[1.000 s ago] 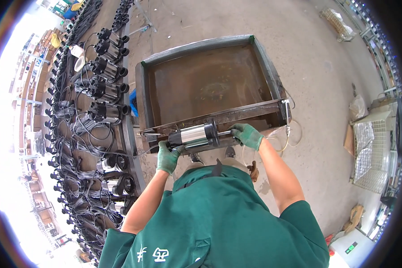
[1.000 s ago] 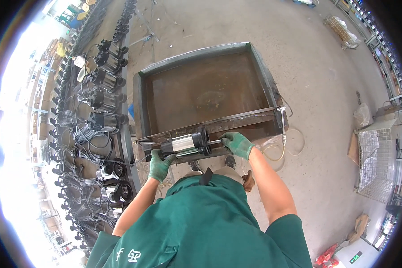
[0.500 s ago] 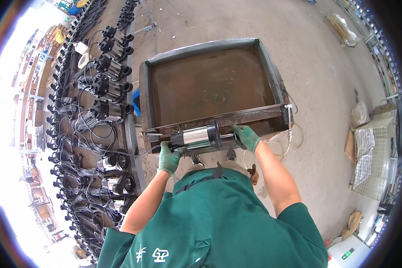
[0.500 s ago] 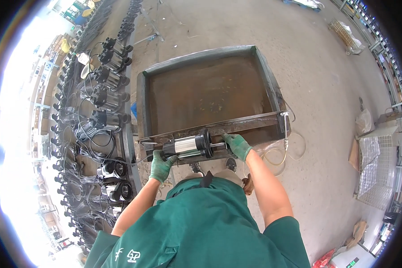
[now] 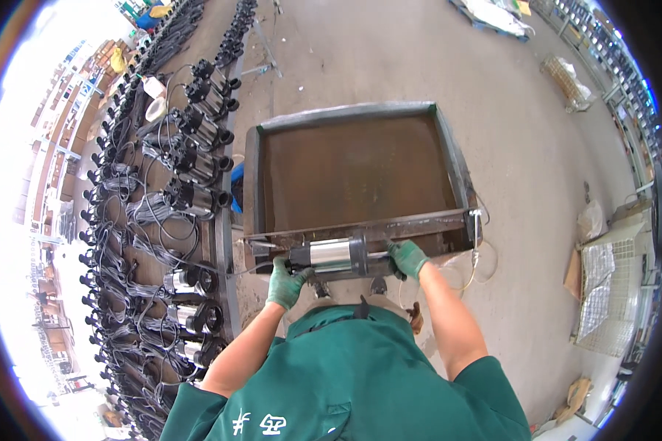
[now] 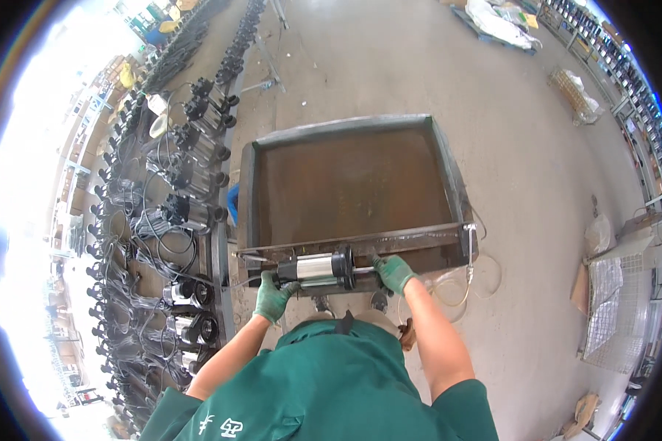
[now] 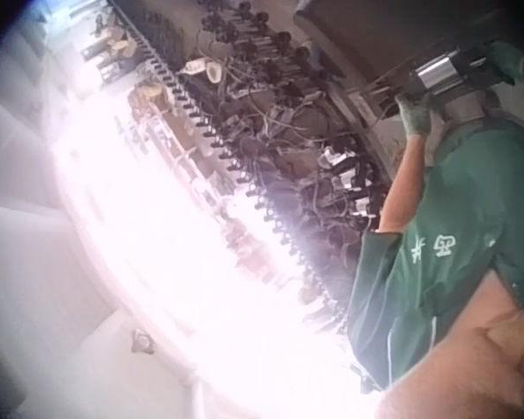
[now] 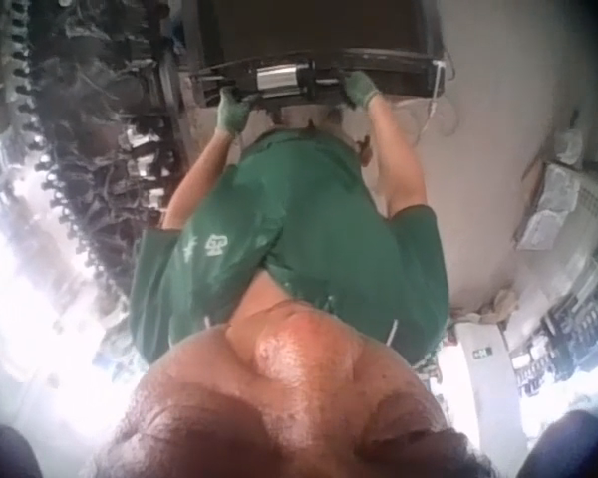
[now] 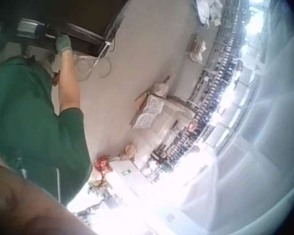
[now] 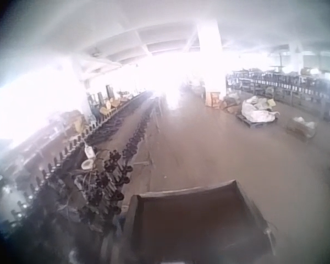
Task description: The person, wearing gloves, picks up a cylindrical motor component from a line on a table, places it into a tray of brown liquid, rotates it within the liquid, and then removes it and places it back into the line on the table.
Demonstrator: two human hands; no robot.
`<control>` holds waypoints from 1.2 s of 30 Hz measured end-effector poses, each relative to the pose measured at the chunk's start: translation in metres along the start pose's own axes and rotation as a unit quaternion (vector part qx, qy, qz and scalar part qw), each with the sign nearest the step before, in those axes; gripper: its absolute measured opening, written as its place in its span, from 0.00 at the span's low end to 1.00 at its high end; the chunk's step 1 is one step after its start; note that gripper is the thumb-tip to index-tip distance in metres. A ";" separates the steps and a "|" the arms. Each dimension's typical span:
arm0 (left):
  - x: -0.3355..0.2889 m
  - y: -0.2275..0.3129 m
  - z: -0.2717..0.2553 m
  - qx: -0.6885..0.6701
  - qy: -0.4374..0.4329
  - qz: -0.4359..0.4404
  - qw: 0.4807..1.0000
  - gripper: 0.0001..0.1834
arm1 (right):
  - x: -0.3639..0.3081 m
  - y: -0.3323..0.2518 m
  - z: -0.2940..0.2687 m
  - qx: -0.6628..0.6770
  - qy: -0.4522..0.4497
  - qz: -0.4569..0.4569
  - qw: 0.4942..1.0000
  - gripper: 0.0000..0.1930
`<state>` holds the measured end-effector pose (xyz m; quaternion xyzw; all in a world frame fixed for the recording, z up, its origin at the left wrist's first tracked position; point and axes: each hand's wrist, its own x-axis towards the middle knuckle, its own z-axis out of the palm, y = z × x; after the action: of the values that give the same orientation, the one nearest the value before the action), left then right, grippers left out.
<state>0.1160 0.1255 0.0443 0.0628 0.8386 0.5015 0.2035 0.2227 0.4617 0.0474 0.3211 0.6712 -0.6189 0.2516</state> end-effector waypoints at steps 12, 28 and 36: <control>-0.003 -0.011 -0.007 0.046 0.020 -0.014 0.999 0.38 | -0.033 -0.002 0.000 0.278 -0.100 -0.040 0.955 0.13; -0.009 0.025 -0.005 0.067 0.009 -0.006 0.998 0.33 | 0.001 0.032 -0.019 -0.279 0.074 -0.390 0.874 0.20; -0.001 -0.007 0.000 0.001 -0.001 0.009 1.000 0.35 | 0.013 0.048 0.001 -0.078 0.067 -0.283 0.954 0.18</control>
<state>0.1173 0.1216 0.0388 0.0710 0.8382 0.5026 0.1996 0.2493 0.4636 0.0058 0.1383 0.7962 -0.5872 0.0450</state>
